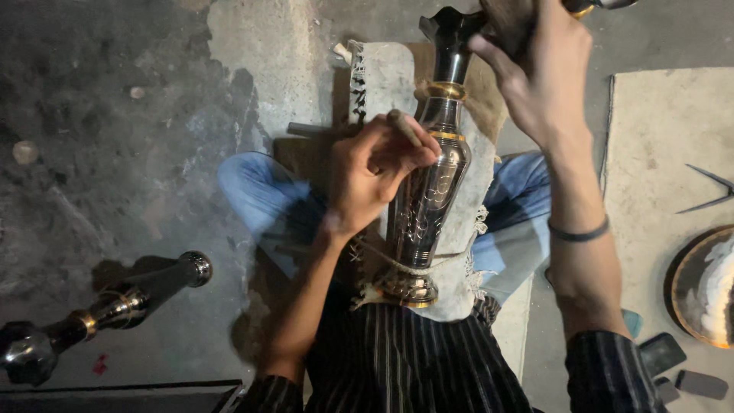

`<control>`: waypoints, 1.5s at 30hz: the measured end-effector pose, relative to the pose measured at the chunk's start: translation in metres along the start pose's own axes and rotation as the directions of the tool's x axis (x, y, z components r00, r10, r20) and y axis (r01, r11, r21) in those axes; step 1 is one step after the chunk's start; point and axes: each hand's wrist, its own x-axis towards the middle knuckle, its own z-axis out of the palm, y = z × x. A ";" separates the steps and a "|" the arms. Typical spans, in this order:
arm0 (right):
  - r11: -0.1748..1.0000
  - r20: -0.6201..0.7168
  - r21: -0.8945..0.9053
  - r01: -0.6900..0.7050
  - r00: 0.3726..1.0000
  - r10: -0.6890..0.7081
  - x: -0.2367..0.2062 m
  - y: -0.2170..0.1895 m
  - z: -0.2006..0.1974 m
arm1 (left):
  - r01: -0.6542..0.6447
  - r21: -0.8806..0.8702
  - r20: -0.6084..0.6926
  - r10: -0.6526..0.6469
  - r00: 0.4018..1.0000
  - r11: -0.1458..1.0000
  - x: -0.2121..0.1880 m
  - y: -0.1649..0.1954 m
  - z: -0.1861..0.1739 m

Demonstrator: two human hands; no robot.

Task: The person sits cross-legged on the floor with an engraved brass vase resting on a cloth pad in their lap. They hold a small chisel against the vase surface and repeatedly strike it with a wooden mallet, repositioning the chisel along the engraved pattern as they work.

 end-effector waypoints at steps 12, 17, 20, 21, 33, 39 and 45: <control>0.697 0.475 -0.623 0.355 0.880 -0.024 0.020 -0.053 -0.091 | -0.087 0.131 -0.195 0.112 0.974 0.987 -0.015 -0.017 0.028; 0.748 0.708 -0.462 0.476 0.706 -0.012 0.041 -0.072 -0.091 | -0.021 0.230 -0.229 0.075 0.970 0.973 -0.019 -0.018 0.031; 0.802 0.722 -0.342 0.490 0.683 -0.109 0.050 -0.075 -0.092 | -0.012 0.287 -0.230 0.081 0.970 0.958 -0.018 -0.015 0.032; 0.831 0.618 -0.286 0.478 0.754 -0.221 0.052 -0.075 -0.093 | -0.015 0.257 -0.222 0.074 0.972 0.966 -0.017 -0.013 0.031; 0.590 0.789 -0.521 0.617 0.612 0.057 0.034 -0.057 -0.112 | -0.172 0.487 0.061 0.163 0.985 0.856 0.004 -0.008 0.015; 0.664 0.769 -0.608 0.436 0.532 0.356 0.024 -0.057 -0.114 | -0.197 0.448 0.174 0.131 0.976 0.872 0.017 -0.020 0.012; 1.000 0.392 0.021 0.006 0.920 -0.014 0.003 -0.059 -0.121 | -0.272 0.451 0.287 0.150 0.946 0.850 0.025 -0.021 0.005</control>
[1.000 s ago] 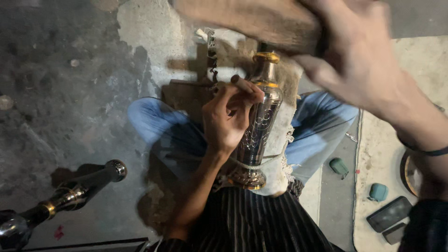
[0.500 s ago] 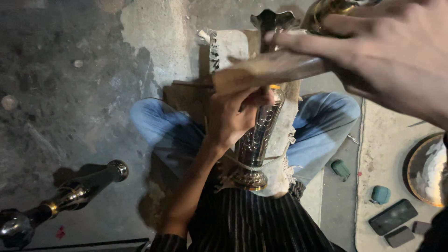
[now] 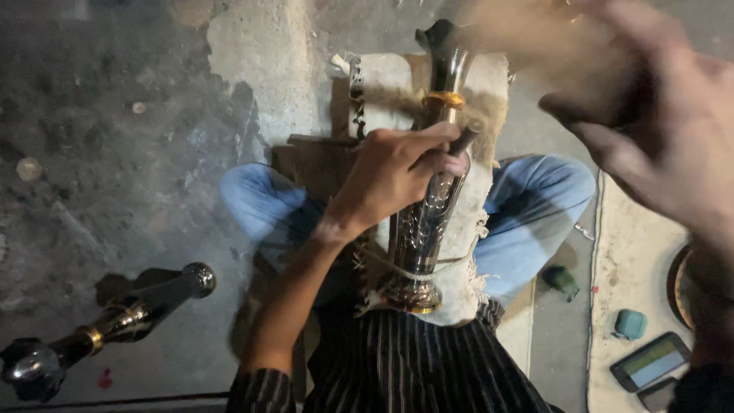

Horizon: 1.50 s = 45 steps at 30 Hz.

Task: The person sits cross-legged on the floor with an engraved brass vase resting on a cloth pad in their lap. They hold a small chisel against the vase surface and repeatedly strike it with a wooden mallet, repositioning the chisel along the engraved pattern as they work.

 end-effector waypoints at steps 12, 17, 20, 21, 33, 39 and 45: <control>0.940 -0.239 0.141 -0.310 0.911 0.336 -0.066 -0.004 0.045 | -0.191 0.054 0.281 0.168 0.945 0.980 0.024 -0.007 -0.001; 0.927 -0.283 -0.076 -0.367 0.899 0.333 -0.101 -0.003 0.063 | -0.258 0.105 0.354 0.206 0.912 0.960 0.031 -0.001 0.001; 0.846 -0.386 0.250 -0.471 0.753 0.533 -0.115 -0.002 0.078 | -0.258 0.119 0.423 0.186 0.887 0.959 0.036 0.004 -0.002; 0.861 -0.350 0.118 -0.495 0.790 0.503 -0.118 -0.001 0.081 | -0.160 0.066 0.502 0.106 0.858 0.985 0.038 0.005 -0.005; 0.797 -0.486 0.285 -0.533 0.636 0.599 -0.148 0.004 0.148 | -0.249 -0.213 0.286 0.304 0.909 0.945 0.038 0.007 -0.031; 0.634 -0.422 0.579 -0.513 0.476 0.771 -0.134 0.021 0.185 | 0.003 -0.495 0.005 -0.001 1.000 0.869 -0.006 -0.001 -0.020; 0.573 -0.212 0.557 -0.601 0.565 0.798 -0.106 0.041 0.152 | 0.048 -0.363 -0.033 -0.064 0.997 0.931 -0.008 0.000 -0.006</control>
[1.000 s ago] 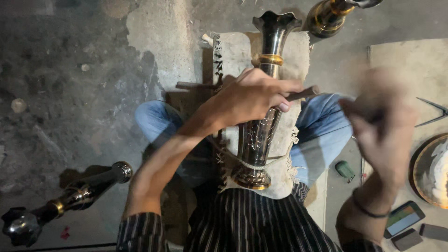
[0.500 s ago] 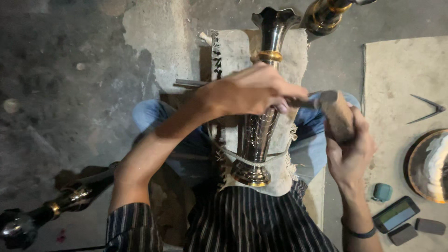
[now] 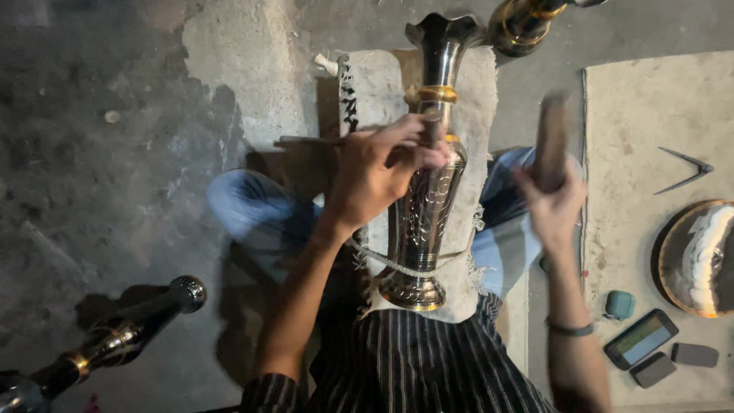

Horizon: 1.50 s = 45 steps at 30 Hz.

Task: The person sits cross-legged on the floor with an engraved brass vase resting on a cloth pad in their lap. They hold a small chisel against the vase surface and repeatedly strike it with a wooden mallet, repositioning the chisel along the engraved pattern as they work.

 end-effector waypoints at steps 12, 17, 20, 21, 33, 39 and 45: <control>0.315 0.511 -0.563 0.764 0.622 -0.593 0.067 -0.142 -0.041 | -0.055 0.298 -0.009 0.060 0.998 0.953 0.003 0.004 0.002; 0.253 0.623 -0.507 0.824 0.553 -0.554 0.081 -0.173 -0.031 | 0.055 0.194 -0.101 -0.036 0.994 0.980 -0.005 0.007 0.008; -0.063 0.736 -0.567 0.821 0.472 -0.485 0.088 -0.183 -0.021 | 0.090 0.223 -0.183 -0.049 0.982 0.971 -0.007 0.010 0.014; -0.002 0.738 -0.544 0.839 0.478 -0.475 0.091 -0.187 -0.017 | 0.113 0.228 -0.210 -0.064 0.976 0.967 -0.010 0.012 0.015; -0.146 0.889 -0.399 0.905 0.343 -0.305 0.087 -0.230 0.012 | 0.204 0.009 -0.436 -0.179 0.882 0.979 -0.031 0.016 0.040; -0.184 0.899 -0.353 0.917 0.279 -0.336 0.086 -0.235 0.014 | 0.201 -0.071 -0.500 -0.209 0.840 0.977 -0.034 0.018 0.049; -0.128 0.868 -0.447 0.885 0.394 -0.303 0.085 -0.223 -0.003 | 0.214 0.189 -0.412 -0.121 0.903 0.958 -0.028 0.024 0.037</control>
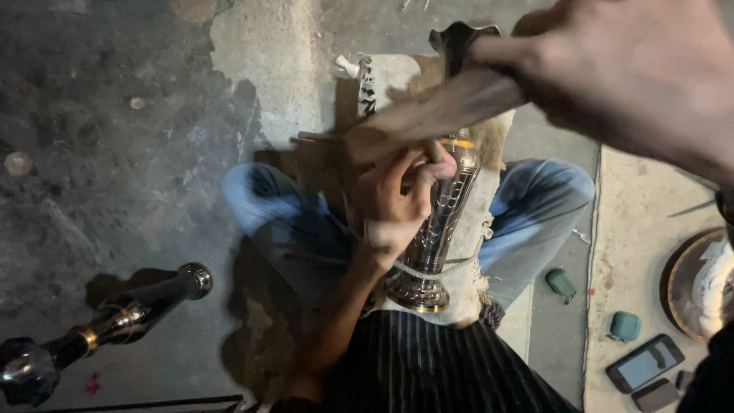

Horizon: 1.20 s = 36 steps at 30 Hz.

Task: The person sits cross-legged on the floor with an engraved brass vase resting on a cloth pad in their lap. They hold a small chisel against the vase surface and repeatedly strike it with a wooden mallet, repositioning the chisel along the engraved pattern as they work.

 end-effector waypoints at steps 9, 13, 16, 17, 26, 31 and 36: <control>0.874 -0.159 0.432 -0.223 0.935 0.317 -0.049 -0.001 0.025 | -0.235 0.076 0.251 0.210 0.945 0.969 0.022 -0.017 -0.005; 0.881 -0.141 0.397 -0.257 0.932 0.335 -0.076 -0.008 0.038 | -0.268 -0.002 0.353 0.251 0.901 0.964 0.027 -0.026 -0.004; 0.567 -0.163 0.778 -0.271 0.784 0.598 -0.087 -0.022 0.057 | -0.353 -0.009 0.399 0.327 0.856 0.936 0.033 -0.029 -0.006; 0.543 -0.153 0.791 -0.283 0.767 0.623 -0.090 -0.026 0.064 | -0.335 0.018 0.448 0.292 0.845 0.942 0.037 -0.031 -0.005; 0.509 -0.249 0.803 -0.311 0.601 0.760 -0.109 -0.076 0.103 | -0.431 -0.035 0.705 0.328 0.629 0.902 0.054 -0.036 0.003; 0.394 -0.179 0.844 -0.364 0.502 0.846 -0.123 -0.101 0.118 | -0.449 0.003 0.849 0.235 0.474 0.893 0.067 -0.022 0.003; 0.248 -0.134 0.913 -0.324 0.336 0.932 -0.141 -0.119 0.140 | -0.410 -0.055 0.861 0.251 0.442 0.911 0.080 0.000 -0.005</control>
